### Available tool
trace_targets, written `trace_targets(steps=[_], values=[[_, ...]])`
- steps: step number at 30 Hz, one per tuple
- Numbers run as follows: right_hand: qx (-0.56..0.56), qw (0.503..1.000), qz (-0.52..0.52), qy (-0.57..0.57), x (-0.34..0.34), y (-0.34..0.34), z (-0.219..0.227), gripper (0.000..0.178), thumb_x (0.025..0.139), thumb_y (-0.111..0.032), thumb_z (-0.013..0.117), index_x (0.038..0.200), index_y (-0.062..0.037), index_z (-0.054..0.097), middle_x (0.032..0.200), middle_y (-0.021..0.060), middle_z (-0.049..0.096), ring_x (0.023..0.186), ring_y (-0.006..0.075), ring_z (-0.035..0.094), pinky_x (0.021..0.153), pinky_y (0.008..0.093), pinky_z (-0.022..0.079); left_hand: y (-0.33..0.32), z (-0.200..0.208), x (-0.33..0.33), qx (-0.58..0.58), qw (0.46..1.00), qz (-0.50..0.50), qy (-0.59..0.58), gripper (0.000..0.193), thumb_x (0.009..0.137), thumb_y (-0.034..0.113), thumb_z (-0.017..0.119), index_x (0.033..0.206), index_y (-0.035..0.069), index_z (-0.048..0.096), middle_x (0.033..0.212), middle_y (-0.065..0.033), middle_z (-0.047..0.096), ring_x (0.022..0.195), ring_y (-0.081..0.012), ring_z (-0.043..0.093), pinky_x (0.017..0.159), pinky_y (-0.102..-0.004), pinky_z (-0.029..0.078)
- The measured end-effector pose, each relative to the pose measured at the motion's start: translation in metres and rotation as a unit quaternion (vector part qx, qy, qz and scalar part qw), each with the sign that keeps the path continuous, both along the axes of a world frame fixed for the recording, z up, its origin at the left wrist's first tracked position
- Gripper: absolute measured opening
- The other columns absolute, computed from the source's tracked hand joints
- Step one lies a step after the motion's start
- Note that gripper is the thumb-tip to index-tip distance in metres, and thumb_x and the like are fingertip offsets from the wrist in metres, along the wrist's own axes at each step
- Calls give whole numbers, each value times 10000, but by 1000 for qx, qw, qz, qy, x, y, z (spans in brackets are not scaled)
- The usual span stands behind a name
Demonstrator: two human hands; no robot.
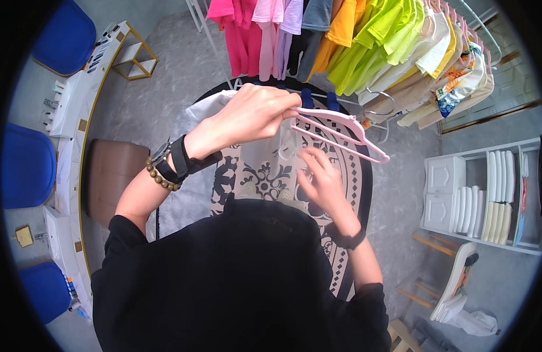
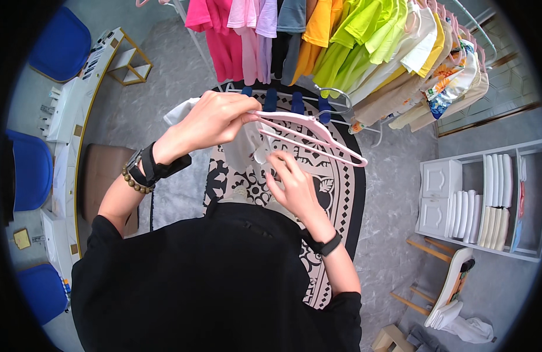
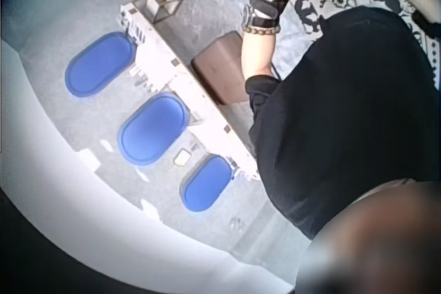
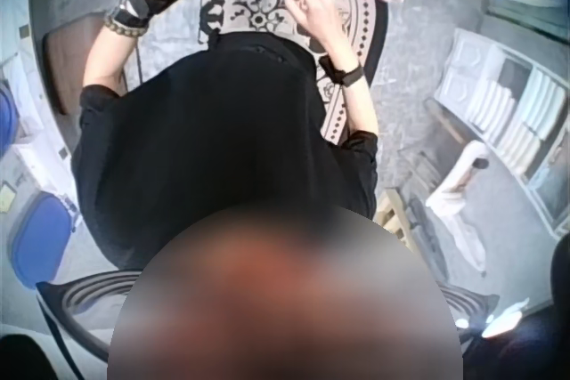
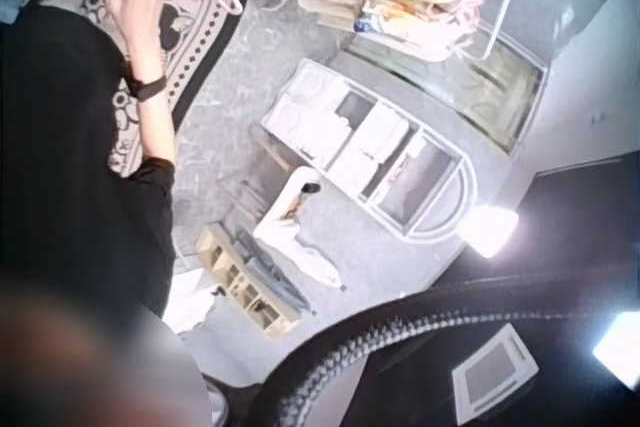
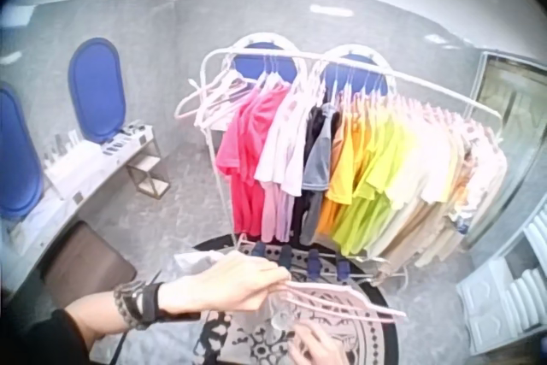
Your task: Sort various items of clothing from a pile and place them onto hangers, then hang them on a clothing rack.
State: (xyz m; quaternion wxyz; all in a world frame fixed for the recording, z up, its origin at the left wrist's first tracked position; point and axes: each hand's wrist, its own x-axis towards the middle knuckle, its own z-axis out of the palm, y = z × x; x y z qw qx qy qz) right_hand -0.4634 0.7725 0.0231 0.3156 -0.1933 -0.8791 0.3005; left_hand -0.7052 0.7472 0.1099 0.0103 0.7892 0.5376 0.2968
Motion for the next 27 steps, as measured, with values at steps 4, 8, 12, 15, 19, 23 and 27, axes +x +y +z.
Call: trace_targets(steps=[4,8,12,15,19,23,27], values=[[-24,986,18,-163,-20,21,-31,488,842,-119,640,1307,-73,500,1315,143,536,811,315,666,738,410,546,-6,17,2,-1,998,-3,-55,106,837,84,670,909,13,637,764,-121,652,673,-301,643,551,-370,475],[35,981,54,-181,-31,19,-35,518,855,-145,626,1345,-97,467,1389,157,463,936,352,642,793,446,535,-17,23,-11,-26,993,25,-116,98,855,57,657,932,-3,644,775,-139,654,633,-286,629,562,-340,474],[-2,963,-14,-270,-41,23,-39,492,865,-180,629,1330,-103,487,1325,179,475,956,390,625,791,455,530,-25,21,-20,-22,989,30,-143,99,866,41,645,951,-9,648,766,-134,649,610,-252,615,560,-324,466],[1,962,50,-267,-24,32,-61,347,868,-203,644,1181,-65,586,1234,160,535,957,369,629,770,453,535,-28,12,-33,-35,980,41,-190,102,871,31,634,959,-19,646,773,-130,645,617,-229,615,556,-317,461],[-36,979,48,-193,19,36,-53,217,852,-211,677,1006,-58,661,1124,141,621,899,337,652,725,420,541,-40,-12,-74,-49,975,75,-204,87,865,27,605,943,-10,618,773,-160,623,662,-308,608,610,-363,465],[47,987,-7,-155,52,46,-13,95,825,-156,699,861,-74,669,957,85,675,816,290,670,670,370,545,-54,-39,-89,-95,985,39,-142,79,850,-10,603,925,-36,609,786,-151,606,691,-291,597,609,-349,452],[92,985,-56,-132,69,55,18,87,789,-118,711,809,-67,643,902,75,660,746,270,653,628,361,536,-54,-42,-90,-122,985,18,-120,125,829,-48,595,954,-38,606,829,-170,612,725,-328,596,644,-384,465]])
